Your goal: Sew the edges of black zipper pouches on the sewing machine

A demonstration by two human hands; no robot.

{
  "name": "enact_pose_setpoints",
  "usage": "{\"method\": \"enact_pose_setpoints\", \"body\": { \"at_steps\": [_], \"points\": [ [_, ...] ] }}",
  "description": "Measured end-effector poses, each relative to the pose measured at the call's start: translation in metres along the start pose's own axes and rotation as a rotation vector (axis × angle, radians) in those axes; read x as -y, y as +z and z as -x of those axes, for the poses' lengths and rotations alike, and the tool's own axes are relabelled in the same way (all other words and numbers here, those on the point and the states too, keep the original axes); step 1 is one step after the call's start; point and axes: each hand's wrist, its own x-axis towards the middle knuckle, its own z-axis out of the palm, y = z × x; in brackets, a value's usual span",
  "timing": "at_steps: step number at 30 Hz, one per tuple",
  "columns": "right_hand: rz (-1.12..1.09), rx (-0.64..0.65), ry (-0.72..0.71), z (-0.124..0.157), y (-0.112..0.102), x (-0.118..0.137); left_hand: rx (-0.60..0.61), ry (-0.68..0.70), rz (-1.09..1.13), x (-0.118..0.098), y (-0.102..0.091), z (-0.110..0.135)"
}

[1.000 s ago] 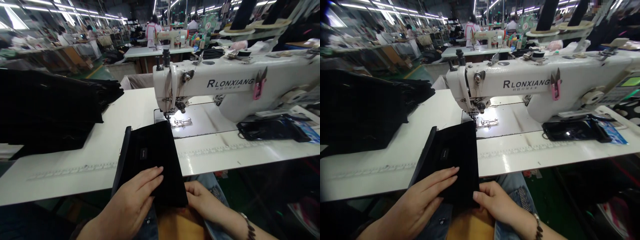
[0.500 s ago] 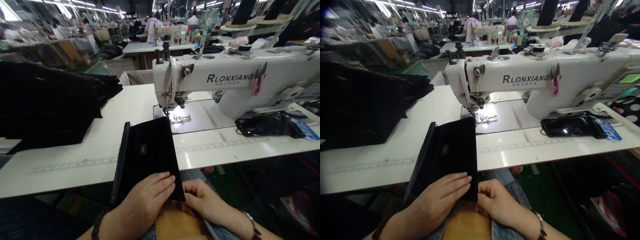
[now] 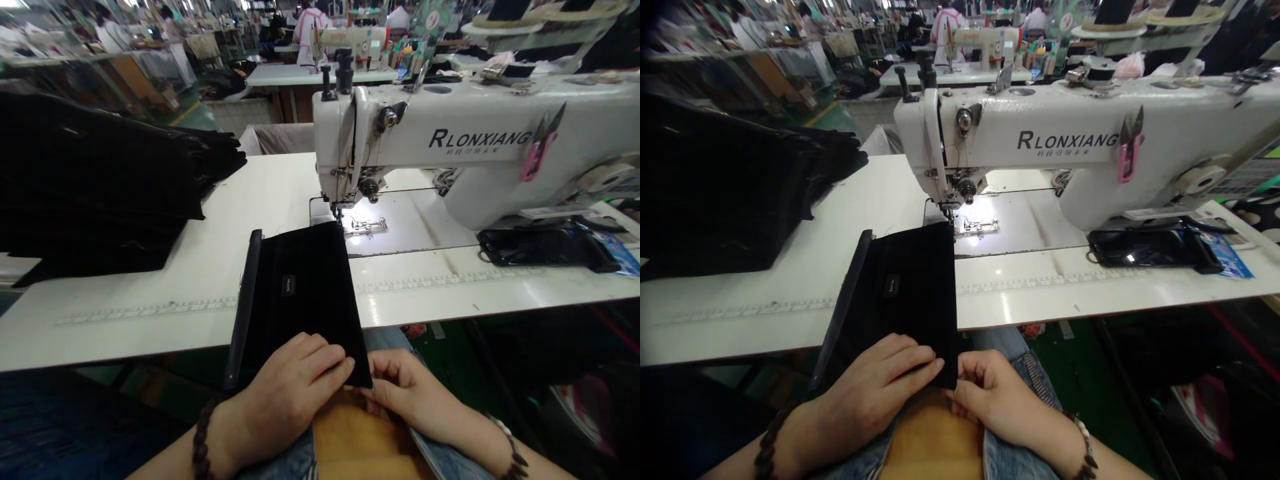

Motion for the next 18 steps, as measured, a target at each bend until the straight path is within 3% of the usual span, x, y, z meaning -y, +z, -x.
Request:
{"method": "enact_pose_setpoints", "body": {
  "at_steps": [6, 9, 11, 14, 16, 18],
  "points": [
    [-0.059, 0.034, 0.006, 0.001, 0.001, 0.001, -0.004, 0.088, -0.094, 0.000, 0.002, 0.002],
    [0.100, 0.014, -0.046, 0.007, -0.001, 0.001, -0.072, 0.114, -0.106, 0.000, 0.003, 0.003],
    [0.410, -0.113, -0.274, 0.014, -0.006, 0.000, -0.124, 0.107, -0.102, -0.001, 0.002, 0.002],
    [0.927, -0.371, -0.788, 0.022, -0.013, 0.000, -0.130, 0.099, -0.102, -0.003, 0.001, 0.001],
    [1.130, -0.402, -0.982, 0.024, -0.015, 0.002, -0.124, 0.105, -0.105, -0.003, 0.002, 0.001],
    [1.227, -0.347, -1.047, 0.023, -0.015, 0.006, -0.131, 0.108, -0.113, -0.003, 0.002, 0.000]
  ]
}}
